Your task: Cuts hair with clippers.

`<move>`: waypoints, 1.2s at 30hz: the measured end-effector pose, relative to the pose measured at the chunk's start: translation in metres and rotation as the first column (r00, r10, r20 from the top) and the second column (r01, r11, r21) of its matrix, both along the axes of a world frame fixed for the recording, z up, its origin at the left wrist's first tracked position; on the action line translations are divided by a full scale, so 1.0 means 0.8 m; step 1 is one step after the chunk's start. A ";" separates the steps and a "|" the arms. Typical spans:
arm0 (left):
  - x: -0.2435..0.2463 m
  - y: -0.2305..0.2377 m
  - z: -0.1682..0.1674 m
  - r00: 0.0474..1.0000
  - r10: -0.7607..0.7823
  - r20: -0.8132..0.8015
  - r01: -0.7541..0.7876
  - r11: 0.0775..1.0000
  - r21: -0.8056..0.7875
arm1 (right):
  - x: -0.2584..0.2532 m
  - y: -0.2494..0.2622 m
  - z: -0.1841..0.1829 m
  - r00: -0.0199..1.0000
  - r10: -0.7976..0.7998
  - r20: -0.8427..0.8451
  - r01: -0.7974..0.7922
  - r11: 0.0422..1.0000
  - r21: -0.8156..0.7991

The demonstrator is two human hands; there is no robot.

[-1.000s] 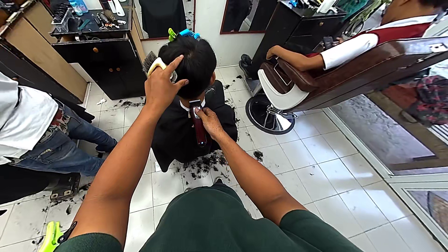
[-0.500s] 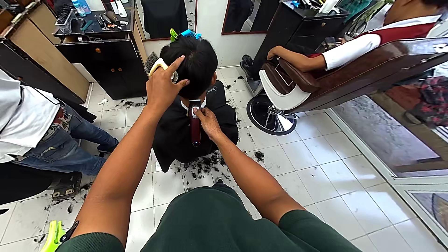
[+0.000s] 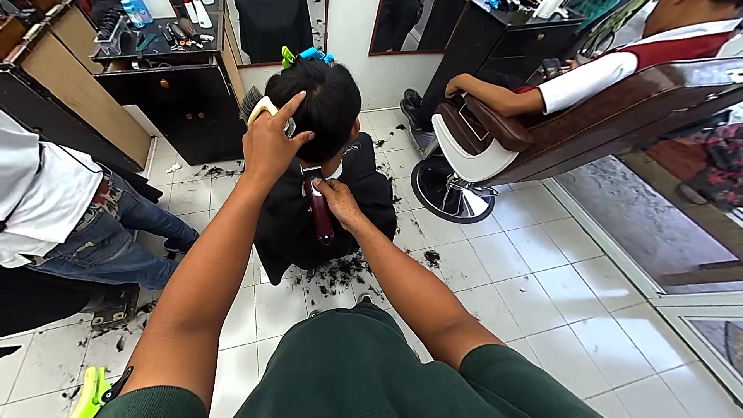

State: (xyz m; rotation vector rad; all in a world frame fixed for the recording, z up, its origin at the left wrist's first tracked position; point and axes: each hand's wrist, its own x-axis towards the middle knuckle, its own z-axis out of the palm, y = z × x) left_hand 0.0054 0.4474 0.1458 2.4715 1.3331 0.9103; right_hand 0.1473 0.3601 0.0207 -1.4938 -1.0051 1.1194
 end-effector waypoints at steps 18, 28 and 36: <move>0.000 -0.001 0.000 1.000 -0.005 -0.005 0.005 1.000 0.005 | -0.001 -0.011 -0.009 0.998 0.054 -0.029 -0.051 0.995 0.080; -0.001 0.000 -0.001 1.000 -0.008 -0.005 0.008 1.000 0.012 | -0.004 -0.030 0.001 0.957 0.063 -0.283 -0.076 0.996 -0.038; 0.000 -0.005 -0.001 1.000 -0.016 0.014 0.015 1.000 0.024 | 0.005 -0.032 0.002 0.989 0.083 -0.121 -0.080 0.996 0.029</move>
